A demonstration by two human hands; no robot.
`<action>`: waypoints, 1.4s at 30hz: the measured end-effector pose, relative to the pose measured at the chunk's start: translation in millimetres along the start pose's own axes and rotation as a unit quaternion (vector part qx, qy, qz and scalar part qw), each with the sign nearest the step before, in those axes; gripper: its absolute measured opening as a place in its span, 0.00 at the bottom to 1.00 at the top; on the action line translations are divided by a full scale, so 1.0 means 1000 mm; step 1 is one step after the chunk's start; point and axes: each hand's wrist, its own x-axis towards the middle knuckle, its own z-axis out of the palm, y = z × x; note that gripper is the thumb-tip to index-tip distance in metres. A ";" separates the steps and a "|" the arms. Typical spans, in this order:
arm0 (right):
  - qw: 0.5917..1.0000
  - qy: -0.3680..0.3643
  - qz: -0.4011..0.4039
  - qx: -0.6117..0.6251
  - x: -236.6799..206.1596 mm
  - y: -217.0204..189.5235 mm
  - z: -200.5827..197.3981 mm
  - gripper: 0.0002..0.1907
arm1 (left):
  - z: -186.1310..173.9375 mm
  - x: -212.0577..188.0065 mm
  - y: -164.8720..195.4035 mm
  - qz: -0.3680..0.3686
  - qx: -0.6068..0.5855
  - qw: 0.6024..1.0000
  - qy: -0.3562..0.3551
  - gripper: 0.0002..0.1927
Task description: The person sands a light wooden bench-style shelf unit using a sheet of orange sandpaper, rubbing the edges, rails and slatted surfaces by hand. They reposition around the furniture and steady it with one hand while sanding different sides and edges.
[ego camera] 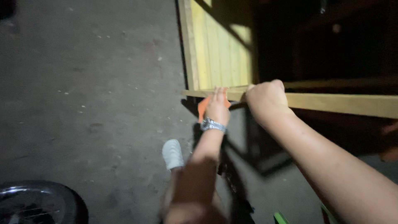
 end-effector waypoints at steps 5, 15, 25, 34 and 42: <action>1.000 -0.012 -0.009 -0.005 0.023 0.004 0.028 0.11 | 0.021 0.013 0.026 -0.161 0.013 0.987 -0.012 0.36; 1.000 0.004 0.005 0.005 0.027 0.029 0.055 0.09 | 0.083 0.001 0.002 -0.284 -0.136 0.949 0.028 0.28; 1.000 0.011 0.002 0.007 0.052 0.048 0.100 0.10 | 0.145 -0.005 0.043 -0.118 -0.019 0.993 0.009 0.35; 1.000 0.031 -0.003 -0.001 -0.032 0.037 0.092 0.07 | 0.099 -0.080 0.057 -0.107 -0.120 0.983 0.085 0.34; 0.997 0.066 0.039 -0.006 -0.095 0.049 0.012 0.12 | -0.105 -0.128 0.077 -0.214 -0.173 0.961 0.018 0.29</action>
